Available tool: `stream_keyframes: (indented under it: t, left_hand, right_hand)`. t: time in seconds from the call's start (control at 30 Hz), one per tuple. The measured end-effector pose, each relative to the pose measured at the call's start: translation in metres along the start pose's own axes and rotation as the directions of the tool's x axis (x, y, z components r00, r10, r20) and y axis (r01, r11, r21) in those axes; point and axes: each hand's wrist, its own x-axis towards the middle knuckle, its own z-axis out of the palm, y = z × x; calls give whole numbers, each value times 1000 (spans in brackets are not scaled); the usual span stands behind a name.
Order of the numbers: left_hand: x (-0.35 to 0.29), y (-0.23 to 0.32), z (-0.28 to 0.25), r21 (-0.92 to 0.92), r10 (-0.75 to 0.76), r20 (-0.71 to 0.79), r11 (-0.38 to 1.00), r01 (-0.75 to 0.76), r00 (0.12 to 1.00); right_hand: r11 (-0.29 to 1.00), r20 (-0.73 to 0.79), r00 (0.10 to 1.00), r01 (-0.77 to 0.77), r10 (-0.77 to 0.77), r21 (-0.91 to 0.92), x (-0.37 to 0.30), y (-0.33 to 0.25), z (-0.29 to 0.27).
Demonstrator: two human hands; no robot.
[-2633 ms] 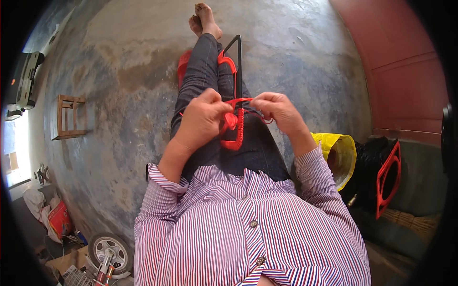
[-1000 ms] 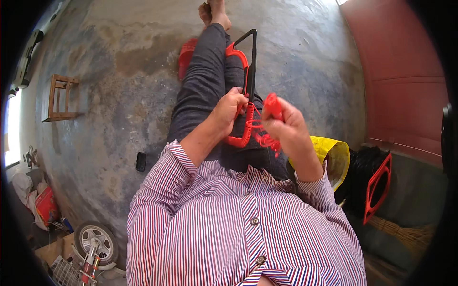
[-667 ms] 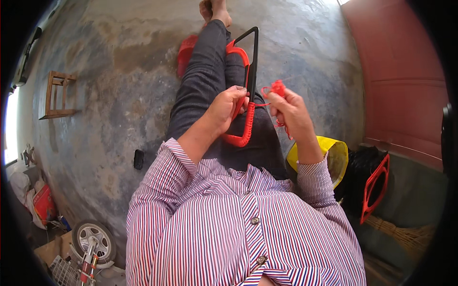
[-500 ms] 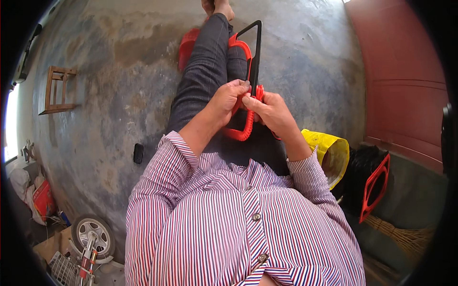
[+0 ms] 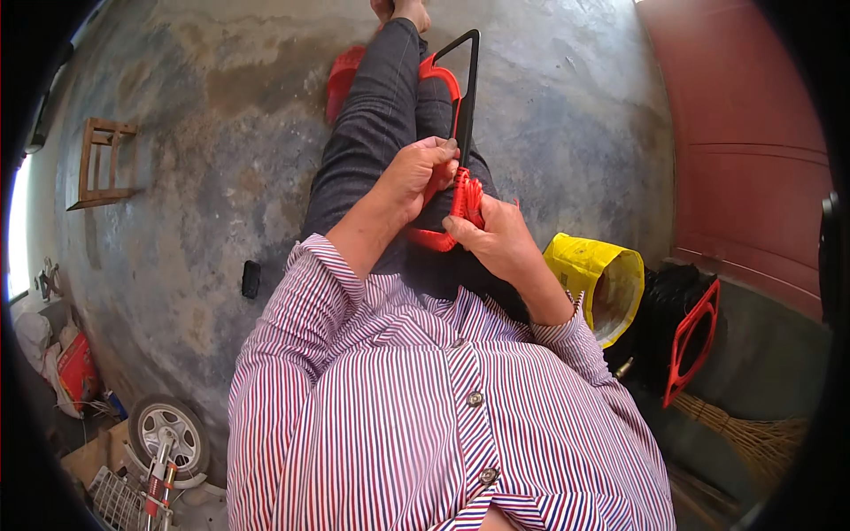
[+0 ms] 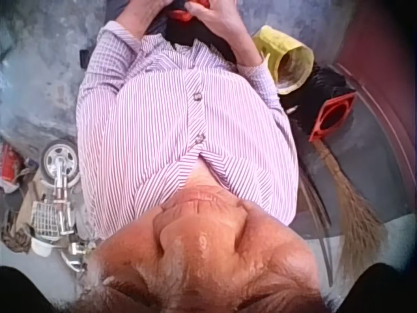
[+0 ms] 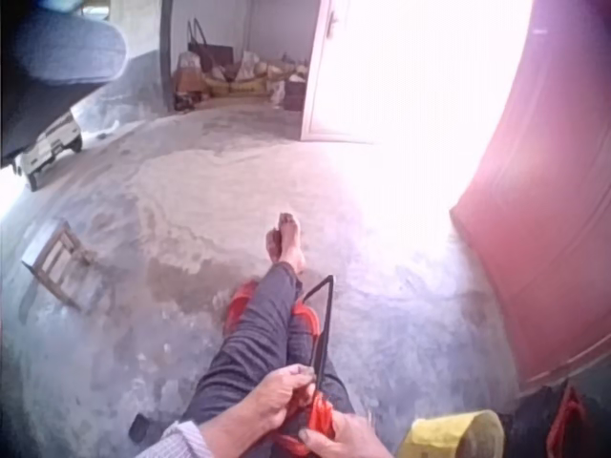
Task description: Weaving red plastic cord around a circular black frame to create a chair or stool seat.
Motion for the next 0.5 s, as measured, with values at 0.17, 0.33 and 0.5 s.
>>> stream_keyframes:
  t: [0.17, 0.33, 0.5]
  left_hand:
    - [4, -5, 3, 33, 18, 30, 999, -19, 999]
    - [-1, -6, -1, 96, 44, -14, 995, -42, 999]
    - [-4, -7, -3, 107, 86, 37, 990, -89, 996]
  right_hand:
    - [959, 25, 1000, -8, 1, 282, -4, 10, -8]
    - [803, 52, 989, -145, 140, 578, 17, 3, -20]
    - [780, -25, 997, -42, 73, 624, 24, 1, -21]
